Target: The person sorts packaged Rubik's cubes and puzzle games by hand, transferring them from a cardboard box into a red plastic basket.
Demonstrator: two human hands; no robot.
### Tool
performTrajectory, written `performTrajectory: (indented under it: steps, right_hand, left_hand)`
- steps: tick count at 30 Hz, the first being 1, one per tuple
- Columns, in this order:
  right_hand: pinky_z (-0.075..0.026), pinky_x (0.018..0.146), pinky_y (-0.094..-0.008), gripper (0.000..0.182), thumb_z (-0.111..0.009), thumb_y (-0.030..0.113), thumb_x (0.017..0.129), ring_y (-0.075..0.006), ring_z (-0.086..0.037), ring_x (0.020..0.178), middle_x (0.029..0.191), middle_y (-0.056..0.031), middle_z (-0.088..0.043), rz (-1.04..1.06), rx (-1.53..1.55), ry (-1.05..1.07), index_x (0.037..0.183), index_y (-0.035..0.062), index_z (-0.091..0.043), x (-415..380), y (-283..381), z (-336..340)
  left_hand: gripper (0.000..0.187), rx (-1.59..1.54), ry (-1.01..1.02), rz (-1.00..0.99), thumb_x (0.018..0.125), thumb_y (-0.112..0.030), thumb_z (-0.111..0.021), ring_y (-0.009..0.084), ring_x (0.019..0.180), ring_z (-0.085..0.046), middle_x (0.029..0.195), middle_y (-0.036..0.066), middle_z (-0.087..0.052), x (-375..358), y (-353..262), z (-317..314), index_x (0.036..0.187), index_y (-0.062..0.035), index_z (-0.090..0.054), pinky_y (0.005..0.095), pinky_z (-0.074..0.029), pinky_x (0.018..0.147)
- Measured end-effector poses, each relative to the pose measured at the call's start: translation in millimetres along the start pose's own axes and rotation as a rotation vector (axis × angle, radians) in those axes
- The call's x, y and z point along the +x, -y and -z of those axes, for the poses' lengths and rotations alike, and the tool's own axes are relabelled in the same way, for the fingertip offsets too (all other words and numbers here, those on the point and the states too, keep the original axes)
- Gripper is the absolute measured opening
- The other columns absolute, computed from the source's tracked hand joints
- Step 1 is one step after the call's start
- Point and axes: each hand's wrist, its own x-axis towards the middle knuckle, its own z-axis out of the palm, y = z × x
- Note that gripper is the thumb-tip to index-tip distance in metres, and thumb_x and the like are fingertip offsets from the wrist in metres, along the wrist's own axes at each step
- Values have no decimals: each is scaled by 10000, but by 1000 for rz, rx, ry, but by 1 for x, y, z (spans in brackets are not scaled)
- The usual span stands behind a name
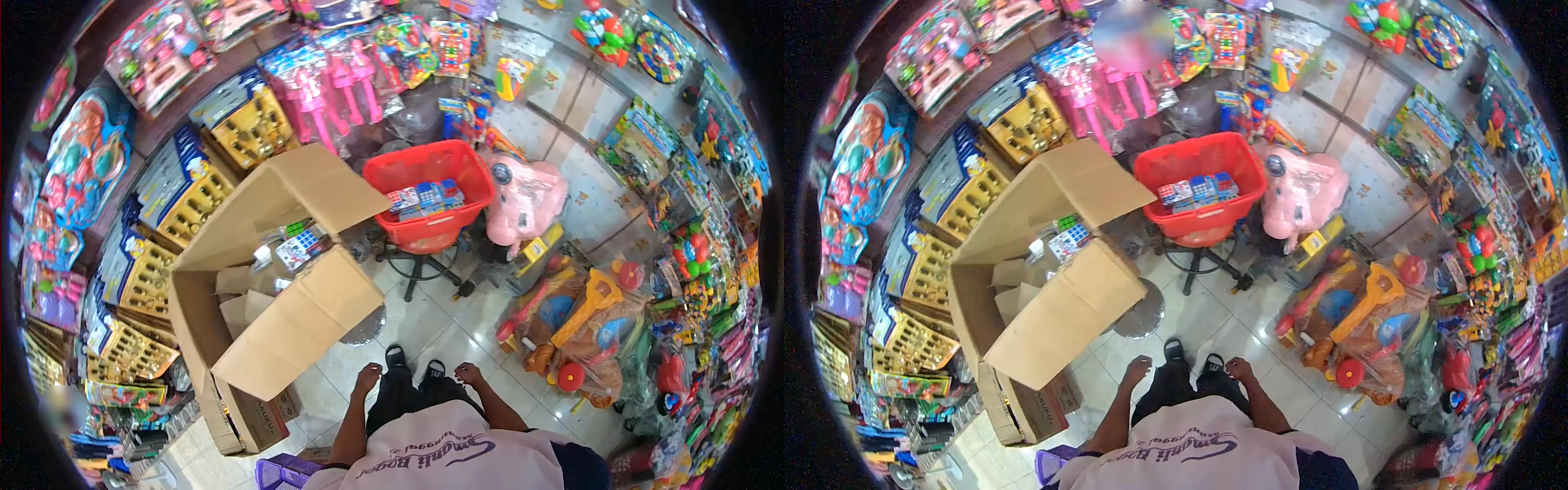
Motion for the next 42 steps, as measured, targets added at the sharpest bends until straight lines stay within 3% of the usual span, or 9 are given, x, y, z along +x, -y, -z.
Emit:
performTrajectory:
  steps: [3, 7, 12, 17, 25, 29, 36, 39, 42]
  right_hand:
    - [-492, 606, -277, 216, -594, 233, 847, -137, -632, 754, 859, -48, -662, 168, -35, 46, 985, 69, -625, -1, 66, -25]
    - [-472, 670, -253, 109, -538, 135, 862, -126, -615, 814, 886, -19, -622, 576, 265, 136, 947, 84, -583, -2, 177, -59]
    - [-445, 700, -264, 82, -528, 24, 851, -124, -558, 743, 803, -33, -581, 1023, 265, -199, 925, 26, -564, -78, 365, -97]
    - [-442, 715, -294, 126, -540, -14, 795, -200, -563, 773, 817, -101, -563, 1318, -44, -489, 921, -9, -556, -142, 461, -130]
    - [-462, 731, -339, 104, -582, 23, 822, -273, -589, 798, 849, -135, -582, 1401, -187, -274, 924, 4, -575, -152, 516, -204]
    - [-466, 734, -377, 147, -605, 81, 824, -305, -589, 817, 880, -150, -589, 1491, -466, -99, 952, 14, -574, -136, 558, -227]
    - [-471, 817, -444, 412, -639, 281, 815, -368, -589, 942, 979, -171, -621, 1477, -1078, -21, 1122, 30, -528, -32, 642, -253]
    - [-464, 889, -431, 584, -675, 344, 770, -351, -573, 1047, 1118, -213, -591, 1139, -1499, -24, 1214, 31, -462, 15, 676, -262]
    - [-464, 912, -416, 707, -716, 363, 718, -340, -563, 1088, 1202, -236, -553, 888, -1705, 249, 1255, 12, -420, 50, 708, -267]
  left_hand:
    - [293, 223, 66, -328, 898, -286, -575, 197, 846, -636, 920, 91, -654, -24, -37, 24, 1052, -38, -597, 327, -503, 758]
    - [257, 71, 171, -383, 901, -218, -559, 231, 928, -628, 1041, 110, -645, -73, -125, 68, 1094, -53, -597, 336, -484, 808]
    - [254, -118, 217, -560, 914, -194, -558, 221, 930, -609, 1059, 108, -625, -163, -253, 153, 1110, -34, -582, 317, -472, 805]
    - [203, -43, -271, -755, 909, -147, -554, 180, 828, -607, 1000, 107, -637, -196, -284, 253, 1047, -6, -598, 294, -472, 744]
    - [208, 2, -455, -579, 897, -160, -580, 126, 684, -566, 868, 102, -657, -150, -259, 350, 1015, 7, -614, 264, -459, 618]
    - [222, 206, -416, -736, 903, -187, -570, 205, 703, -626, 841, 119, -651, -124, -263, 383, 1036, -13, -610, 314, -485, 618]
    - [268, 420, -362, -594, 878, -244, -577, 309, 826, -640, 891, 163, -644, -59, -276, 432, 1046, -35, -586, 407, -494, 703]
    - [280, 535, -383, -591, 865, -294, -572, 360, 847, -628, 923, 185, -639, -24, -271, 441, 1032, -70, -579, 475, -492, 727]
    - [300, 672, -348, -511, 850, -294, -585, 374, 866, -623, 936, 199, -635, 7, -276, 455, 1055, -76, -562, 491, -491, 748]
